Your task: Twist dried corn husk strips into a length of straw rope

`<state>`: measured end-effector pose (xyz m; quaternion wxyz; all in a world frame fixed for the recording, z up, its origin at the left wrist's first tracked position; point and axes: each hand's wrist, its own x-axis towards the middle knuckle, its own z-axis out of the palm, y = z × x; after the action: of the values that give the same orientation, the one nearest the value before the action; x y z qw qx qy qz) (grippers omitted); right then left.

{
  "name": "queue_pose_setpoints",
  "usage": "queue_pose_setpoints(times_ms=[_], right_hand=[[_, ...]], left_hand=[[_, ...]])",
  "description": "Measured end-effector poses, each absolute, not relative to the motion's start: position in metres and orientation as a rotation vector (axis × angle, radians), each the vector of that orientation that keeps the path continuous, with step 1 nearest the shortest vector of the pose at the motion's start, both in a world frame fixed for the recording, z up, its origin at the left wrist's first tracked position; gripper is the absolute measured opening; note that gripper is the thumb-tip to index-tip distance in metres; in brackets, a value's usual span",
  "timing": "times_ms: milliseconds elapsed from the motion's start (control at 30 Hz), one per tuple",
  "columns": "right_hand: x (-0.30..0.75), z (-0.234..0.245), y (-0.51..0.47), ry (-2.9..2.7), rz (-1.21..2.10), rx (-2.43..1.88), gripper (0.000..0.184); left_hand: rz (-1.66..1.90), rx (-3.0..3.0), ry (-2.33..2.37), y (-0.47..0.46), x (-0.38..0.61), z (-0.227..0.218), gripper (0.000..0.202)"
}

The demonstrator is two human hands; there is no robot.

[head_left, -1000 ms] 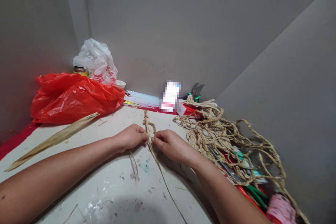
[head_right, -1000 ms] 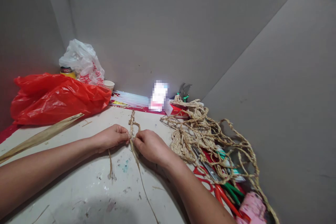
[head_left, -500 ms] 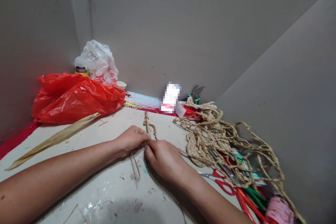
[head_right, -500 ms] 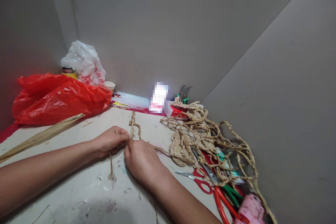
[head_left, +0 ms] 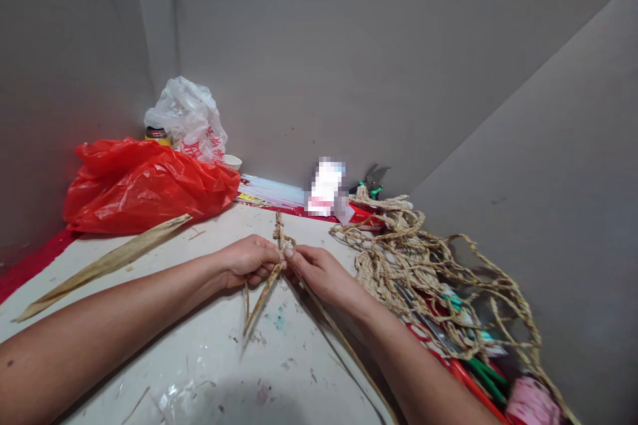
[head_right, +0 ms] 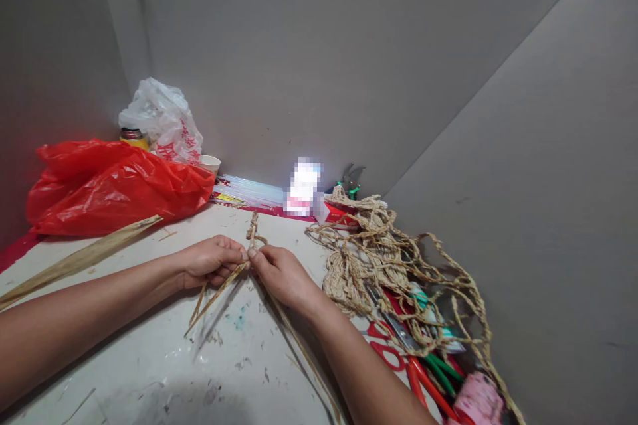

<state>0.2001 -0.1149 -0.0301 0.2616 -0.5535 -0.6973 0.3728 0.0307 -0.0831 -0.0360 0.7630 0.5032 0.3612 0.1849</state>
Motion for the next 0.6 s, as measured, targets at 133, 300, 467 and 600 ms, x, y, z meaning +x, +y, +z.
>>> queue_pose_setpoints(times_ms=[133,300,467,600], right_hand=[[0.196,-0.039,-0.114,-1.548,1.597,-1.460,0.045],[0.203,-0.037,-0.110,-1.383,1.816,-1.384,0.040],[0.201,-0.039,-0.109,-1.097,2.016,-1.289,0.029],[0.192,-0.041,-0.113,-1.032,1.875,-1.371,0.017]], left_hand=[[0.405,1.189,0.782,-0.084,0.030,-0.037,0.027],[0.424,1.404,0.836,-0.086,0.030,-0.039,0.022],[0.418,1.693,0.934,-0.083,0.028,-0.038,0.017],[0.265,1.923,0.985,-0.083,0.023,-0.026,0.019]])
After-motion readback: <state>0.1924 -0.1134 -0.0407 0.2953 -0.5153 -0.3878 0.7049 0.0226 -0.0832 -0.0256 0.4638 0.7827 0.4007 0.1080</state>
